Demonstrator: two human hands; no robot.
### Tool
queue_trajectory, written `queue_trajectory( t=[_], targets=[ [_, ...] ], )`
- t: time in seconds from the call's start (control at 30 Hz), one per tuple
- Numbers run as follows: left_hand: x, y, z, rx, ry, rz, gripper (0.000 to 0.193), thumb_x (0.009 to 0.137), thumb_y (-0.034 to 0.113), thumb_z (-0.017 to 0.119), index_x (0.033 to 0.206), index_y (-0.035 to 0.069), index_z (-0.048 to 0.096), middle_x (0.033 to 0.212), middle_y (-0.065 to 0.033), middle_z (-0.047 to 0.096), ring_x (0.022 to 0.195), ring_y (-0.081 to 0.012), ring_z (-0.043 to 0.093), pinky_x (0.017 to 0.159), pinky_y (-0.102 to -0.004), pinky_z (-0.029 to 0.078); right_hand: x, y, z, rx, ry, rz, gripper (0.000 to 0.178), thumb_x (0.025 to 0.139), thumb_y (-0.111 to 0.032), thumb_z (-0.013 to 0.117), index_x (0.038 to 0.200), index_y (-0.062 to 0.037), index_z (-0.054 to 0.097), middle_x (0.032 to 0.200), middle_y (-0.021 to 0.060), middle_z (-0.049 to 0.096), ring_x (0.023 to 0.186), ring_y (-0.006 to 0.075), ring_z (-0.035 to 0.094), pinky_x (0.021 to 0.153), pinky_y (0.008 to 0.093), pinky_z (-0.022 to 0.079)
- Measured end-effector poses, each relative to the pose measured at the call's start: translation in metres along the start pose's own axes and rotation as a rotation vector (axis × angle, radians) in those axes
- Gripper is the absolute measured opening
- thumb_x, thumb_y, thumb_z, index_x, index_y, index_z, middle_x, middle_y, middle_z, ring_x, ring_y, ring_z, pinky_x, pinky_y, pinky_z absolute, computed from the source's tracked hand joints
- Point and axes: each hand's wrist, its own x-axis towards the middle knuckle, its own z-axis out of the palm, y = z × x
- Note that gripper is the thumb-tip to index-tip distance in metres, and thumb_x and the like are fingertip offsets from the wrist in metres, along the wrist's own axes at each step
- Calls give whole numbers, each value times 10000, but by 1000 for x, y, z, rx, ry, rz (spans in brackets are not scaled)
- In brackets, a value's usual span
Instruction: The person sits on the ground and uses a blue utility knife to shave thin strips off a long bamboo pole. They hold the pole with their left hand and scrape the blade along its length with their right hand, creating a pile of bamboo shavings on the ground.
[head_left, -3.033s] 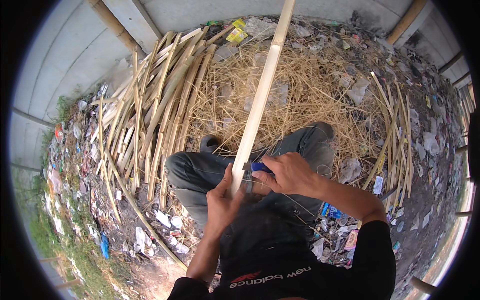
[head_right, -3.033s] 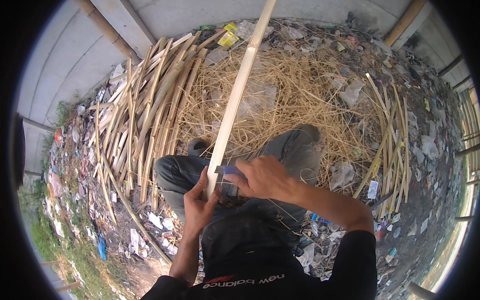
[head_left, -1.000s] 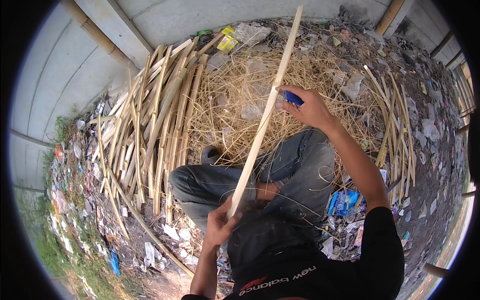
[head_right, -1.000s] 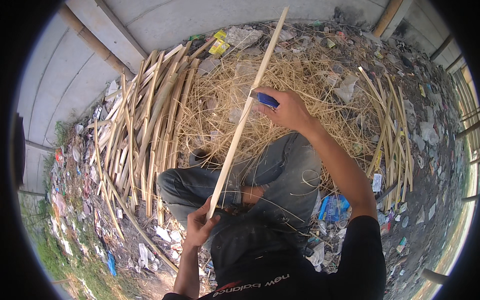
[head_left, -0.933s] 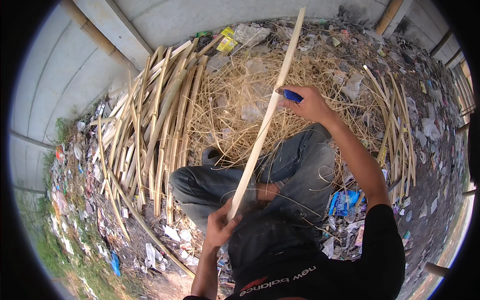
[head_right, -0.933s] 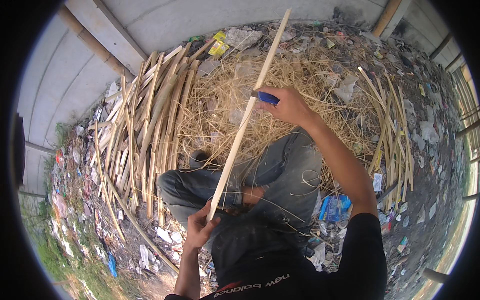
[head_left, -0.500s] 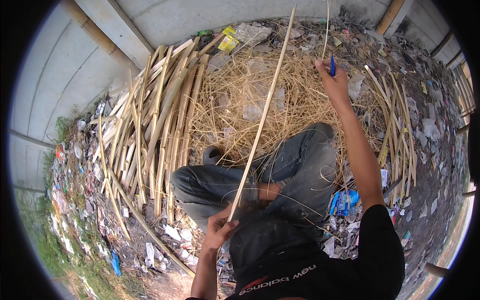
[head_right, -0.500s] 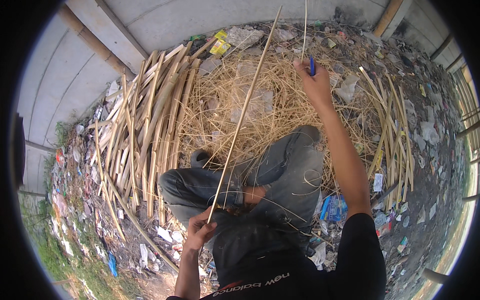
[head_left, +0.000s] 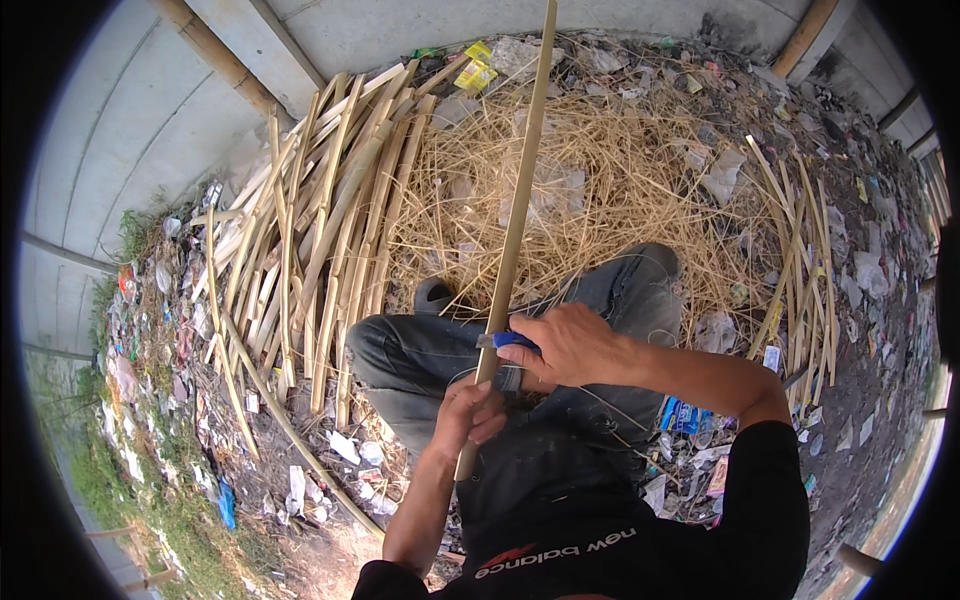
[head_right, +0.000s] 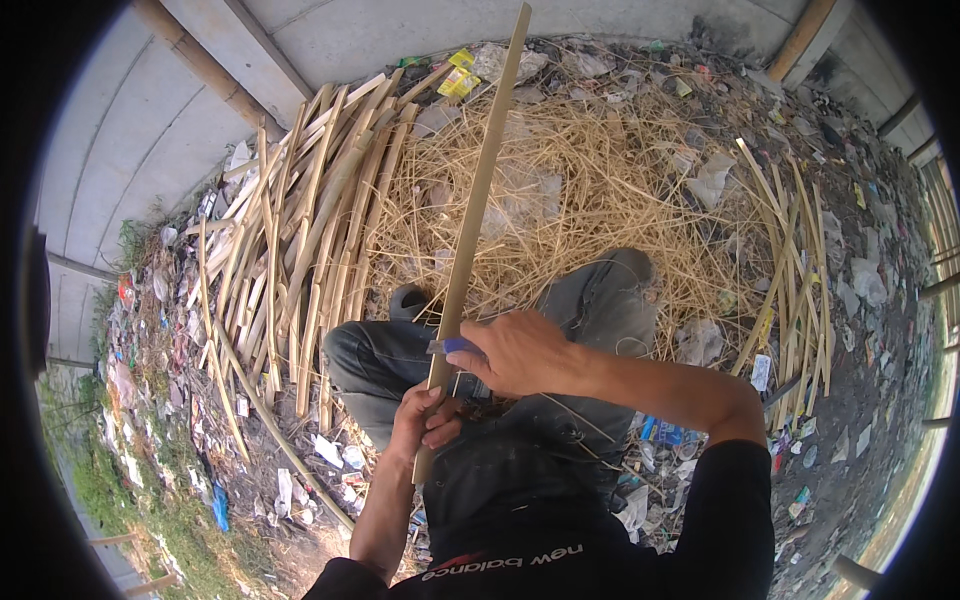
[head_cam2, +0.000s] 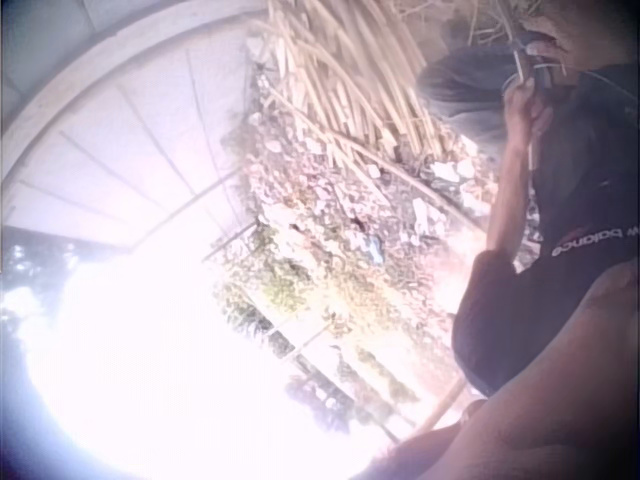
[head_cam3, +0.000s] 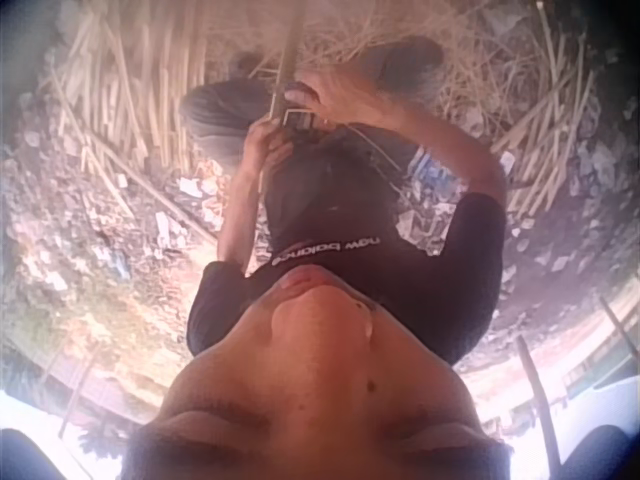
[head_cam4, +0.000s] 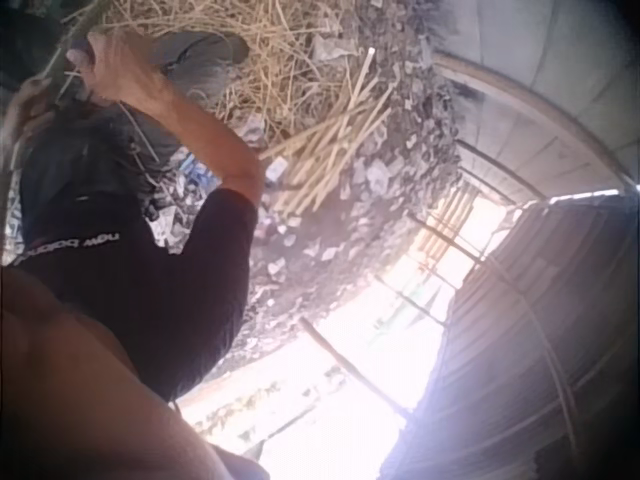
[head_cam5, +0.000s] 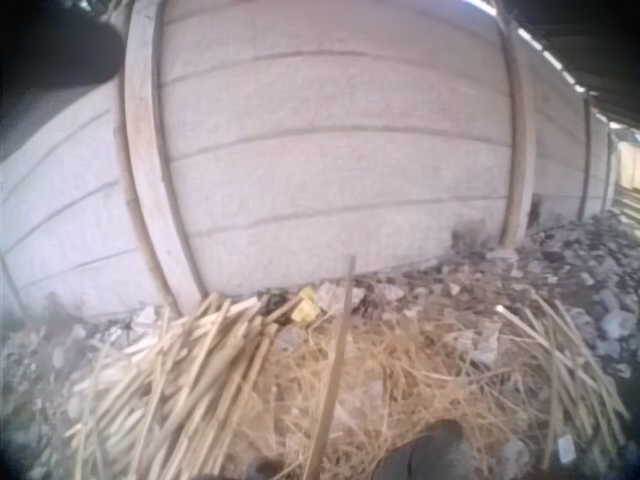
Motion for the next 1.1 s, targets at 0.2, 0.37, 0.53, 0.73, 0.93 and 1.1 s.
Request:
queue_trajectory(
  t=[0.2, 0.37, 0.53, 0.73, 0.93, 1.1],
  targets=[
    [-5, -8, 3, 153, 52, 86, 388, 1024, 184, 581, 1376, 24, 610, 596, 25, 359, 406, -65, 287, 385, -235, 269, 19, 55, -10, 45, 193, 157, 475, 1074, -485, 559, 1030, -28, 681, 614, 186, 617, 608, 422, 650, 587, 508, 509],
    [3, -4, -2, 137, 52, 89, 386, 1024, 151, 569, 1383, 19, 615, 604, 29, 373, 424, -66, 281, 389, -236, 275, -15, 12, 12, 24, -64, 25, 481, 1079, -488, 544, 1029, -24, 660, 628, 211, 618, 610, 445, 648, 573, 511, 494],
    [1, 2, -3, 207, 19, 137, 387, 1022, 114, 549, 1391, 16, 614, 613, 44, 373, 461, -57, 304, 395, -234, 291, 4, 39, -3, 87, 201, 89, 464, 1061, -498, 567, 1018, -43, 647, 627, 195, 637, 616, 443, 661, 566, 525, 496],
    [5, 7, 0, 245, -29, 104, 433, 1019, 97, 547, 1441, 7, 586, 628, 49, 384, 480, -51, 313, 409, -227, 299, -5, 13, 10, -17, 112, -101, 479, 1066, -522, 537, 1118, -63, 662, 617, 174, 652, 604, 415, 688, 567, 524, 529],
    [-1, -2, 2, 267, -4, 94, 435, 1017, 99, 553, 1441, 8, 591, 620, 51, 371, 476, -46, 293, 415, -225, 281, 8, 28, -6, -20, 170, 6, 474, 1069, -500, 557, 1028, -45, 682, 603, 169, 630, 569, 405, 663, 550, 477, 519],
    [-7, 0, -2, 225, 44, 55, 435, 1015, 105, 560, 1439, 18, 596, 610, 55, 357, 465, -46, 284, 409, -230, 275, 19, 49, -30, 24, 185, 218, 525, 1076, -546, 507, 1076, -49, 676, 603, 192, 636, 622, 422, 689, 578, 507, 532]
  ],
)
